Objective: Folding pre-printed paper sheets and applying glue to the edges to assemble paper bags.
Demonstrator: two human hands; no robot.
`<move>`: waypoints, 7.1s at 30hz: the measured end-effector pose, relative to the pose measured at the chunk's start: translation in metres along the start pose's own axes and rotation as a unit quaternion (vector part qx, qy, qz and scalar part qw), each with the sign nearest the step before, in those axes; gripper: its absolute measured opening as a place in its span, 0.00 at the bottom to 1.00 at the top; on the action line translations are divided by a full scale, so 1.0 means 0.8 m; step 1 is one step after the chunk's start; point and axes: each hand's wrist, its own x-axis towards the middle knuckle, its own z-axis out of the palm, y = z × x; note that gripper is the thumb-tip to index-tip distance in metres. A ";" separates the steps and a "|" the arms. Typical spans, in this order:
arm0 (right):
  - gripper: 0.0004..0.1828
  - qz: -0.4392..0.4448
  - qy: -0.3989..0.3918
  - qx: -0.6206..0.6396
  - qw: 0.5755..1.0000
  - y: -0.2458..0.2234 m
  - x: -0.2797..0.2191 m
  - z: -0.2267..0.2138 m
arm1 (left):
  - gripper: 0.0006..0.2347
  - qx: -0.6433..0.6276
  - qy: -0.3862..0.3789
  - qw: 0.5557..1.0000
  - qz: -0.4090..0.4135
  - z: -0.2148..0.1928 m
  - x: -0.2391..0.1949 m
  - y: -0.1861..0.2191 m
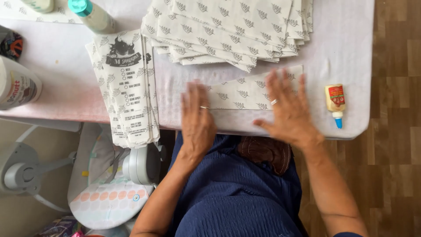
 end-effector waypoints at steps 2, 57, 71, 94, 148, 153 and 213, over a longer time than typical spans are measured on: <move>0.66 -0.025 -0.006 0.000 1.000 -0.035 -0.011 0.017 | 0.27 -0.083 -0.020 0.994 0.065 0.013 -0.005 0.025; 0.18 0.286 0.295 0.461 0.787 0.116 -0.126 -0.028 | 0.04 -0.239 -0.083 0.960 0.117 -0.035 0.042 -0.003; 0.15 0.112 0.249 0.421 0.865 -0.011 -0.062 -0.005 | 0.06 -0.209 -0.204 0.956 0.032 -0.031 0.068 -0.024; 0.15 0.179 0.318 0.470 0.804 0.039 -0.095 0.022 | 0.05 -0.257 -0.244 0.935 -0.017 -0.054 0.091 -0.026; 0.08 -0.068 0.176 0.091 0.978 0.008 -0.033 -0.012 | 0.05 -0.254 0.001 0.953 0.168 -0.024 0.008 -0.017; 0.04 -0.107 0.219 0.082 0.966 -0.005 0.018 0.019 | 0.06 -0.278 0.026 0.940 0.195 -0.025 0.009 -0.017; 0.35 -0.006 -0.037 0.081 0.996 0.054 0.143 -0.028 | 0.20 -0.330 -0.135 0.912 -0.203 -0.111 0.003 -0.045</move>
